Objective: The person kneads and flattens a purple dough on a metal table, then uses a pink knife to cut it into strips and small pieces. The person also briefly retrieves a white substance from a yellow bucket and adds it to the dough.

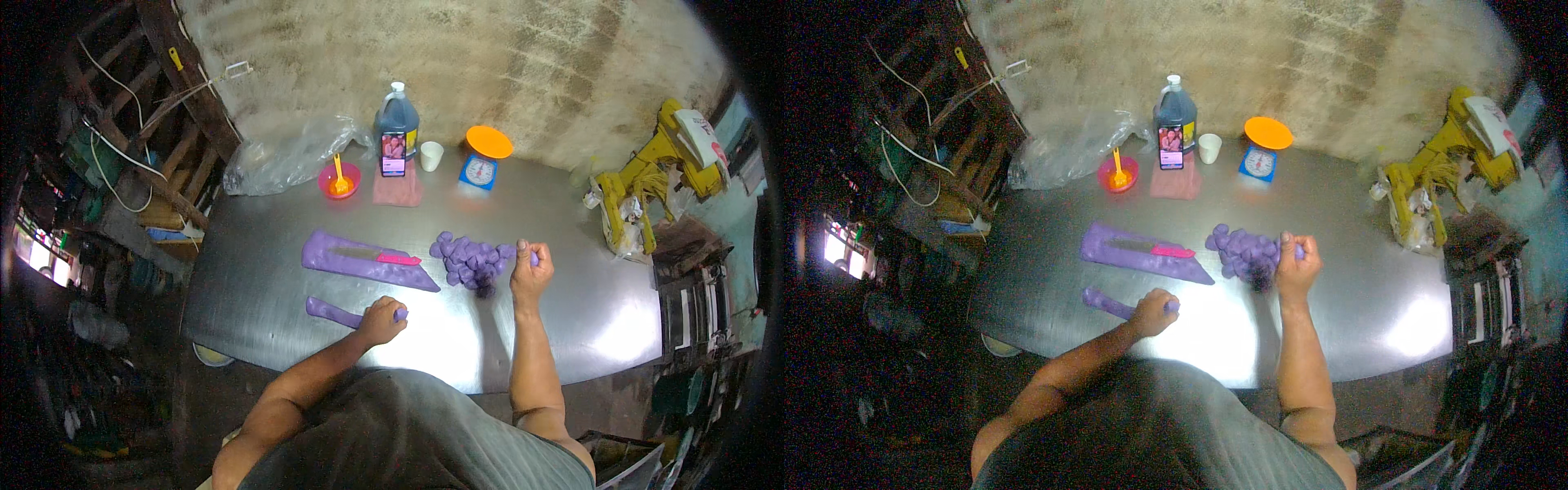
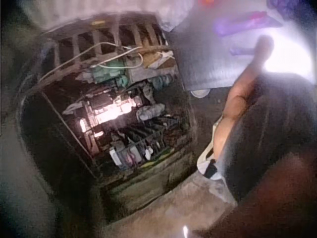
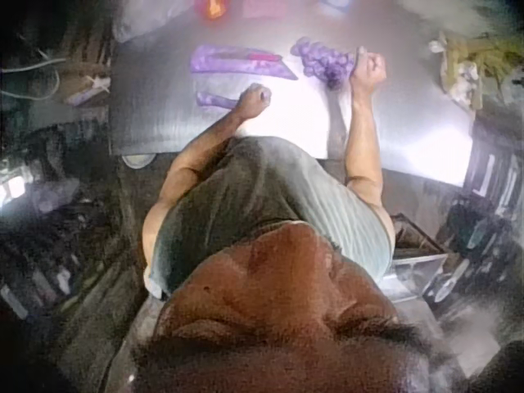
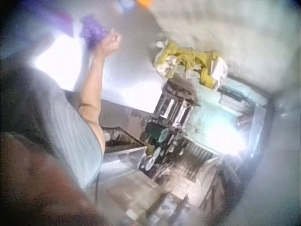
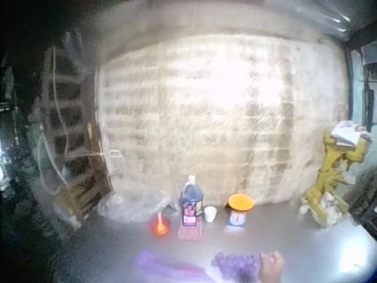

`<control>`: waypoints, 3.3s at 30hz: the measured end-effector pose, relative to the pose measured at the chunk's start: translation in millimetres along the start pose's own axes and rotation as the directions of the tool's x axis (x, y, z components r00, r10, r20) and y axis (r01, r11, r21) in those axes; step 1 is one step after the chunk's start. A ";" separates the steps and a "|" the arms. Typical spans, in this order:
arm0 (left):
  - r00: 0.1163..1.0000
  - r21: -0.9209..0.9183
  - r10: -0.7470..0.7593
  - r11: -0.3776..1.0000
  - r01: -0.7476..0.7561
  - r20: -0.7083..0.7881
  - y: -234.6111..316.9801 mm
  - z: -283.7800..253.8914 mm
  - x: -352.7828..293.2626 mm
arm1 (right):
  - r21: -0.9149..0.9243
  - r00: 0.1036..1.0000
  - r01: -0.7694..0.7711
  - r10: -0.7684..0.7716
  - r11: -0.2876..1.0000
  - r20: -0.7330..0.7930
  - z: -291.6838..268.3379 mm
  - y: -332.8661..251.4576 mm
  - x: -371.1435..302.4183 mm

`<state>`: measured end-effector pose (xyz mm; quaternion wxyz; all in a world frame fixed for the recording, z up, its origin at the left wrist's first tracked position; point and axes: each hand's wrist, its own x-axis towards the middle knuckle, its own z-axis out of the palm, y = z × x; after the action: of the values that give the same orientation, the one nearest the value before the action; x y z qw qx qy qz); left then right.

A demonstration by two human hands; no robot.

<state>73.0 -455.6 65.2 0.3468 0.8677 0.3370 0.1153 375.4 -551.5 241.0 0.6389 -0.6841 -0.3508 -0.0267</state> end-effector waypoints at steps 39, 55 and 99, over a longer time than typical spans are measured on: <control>0.931 -0.474 0.022 0.865 0.166 0.364 18.4 -1.6 36.7 | -0.439 0.988 0.021 0.049 0.898 0.147 5.5 94.6 -19.4; 0.996 0.068 0.085 0.994 -0.083 -0.023 24.9 -15.6 6.8 | -0.172 -0.060 -0.872 0.248 0.457 0.967 104.0 106.0 -179.1; 0.944 -0.499 -0.050 0.839 0.216 0.325 92.5 -38.6 19.9 | -0.224 0.585 -0.033 0.201 0.974 0.786 63.7 28.8 -101.2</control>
<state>117.8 -471.4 155.7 0.6259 0.7202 0.2958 0.0460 287.8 -537.9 155.6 0.3461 -0.7002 -0.5508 0.2942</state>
